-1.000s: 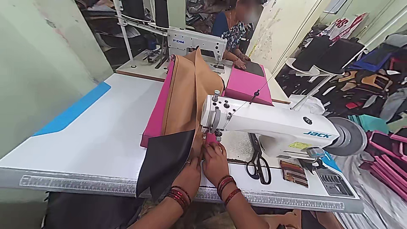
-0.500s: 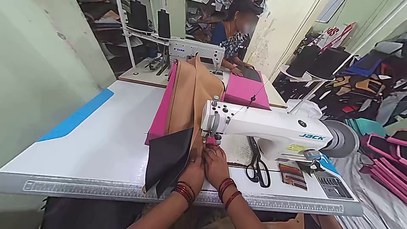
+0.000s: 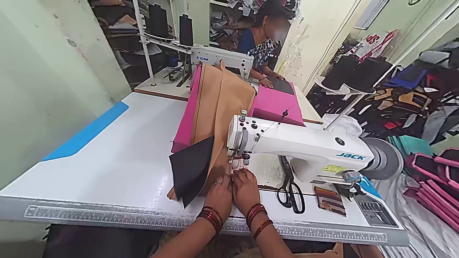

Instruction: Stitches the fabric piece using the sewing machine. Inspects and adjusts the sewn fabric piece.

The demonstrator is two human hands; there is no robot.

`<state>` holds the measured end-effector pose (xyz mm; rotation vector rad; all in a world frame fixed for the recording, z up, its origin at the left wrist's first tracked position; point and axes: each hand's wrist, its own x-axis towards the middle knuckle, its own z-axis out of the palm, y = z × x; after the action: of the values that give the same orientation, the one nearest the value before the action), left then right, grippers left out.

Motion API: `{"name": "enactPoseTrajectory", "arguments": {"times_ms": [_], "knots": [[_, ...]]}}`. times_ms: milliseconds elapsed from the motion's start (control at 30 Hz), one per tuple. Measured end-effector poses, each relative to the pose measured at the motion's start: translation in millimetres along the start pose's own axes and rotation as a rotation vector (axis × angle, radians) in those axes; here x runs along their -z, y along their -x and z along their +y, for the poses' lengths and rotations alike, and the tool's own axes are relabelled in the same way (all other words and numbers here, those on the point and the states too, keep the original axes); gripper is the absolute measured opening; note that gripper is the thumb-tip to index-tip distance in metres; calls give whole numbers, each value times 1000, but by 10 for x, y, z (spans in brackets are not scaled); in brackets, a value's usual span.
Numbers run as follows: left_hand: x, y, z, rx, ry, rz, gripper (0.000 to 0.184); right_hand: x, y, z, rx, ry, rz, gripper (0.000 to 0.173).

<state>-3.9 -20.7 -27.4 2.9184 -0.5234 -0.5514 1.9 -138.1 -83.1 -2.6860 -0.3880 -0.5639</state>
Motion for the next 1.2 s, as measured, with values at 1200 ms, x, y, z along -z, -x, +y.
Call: {"name": "enactPoseTrajectory", "arguments": {"times_ms": [1200], "knots": [[348,-722,-1262,-100,266,250,40,1220,301,565,-1103,302,-632,52]]}}
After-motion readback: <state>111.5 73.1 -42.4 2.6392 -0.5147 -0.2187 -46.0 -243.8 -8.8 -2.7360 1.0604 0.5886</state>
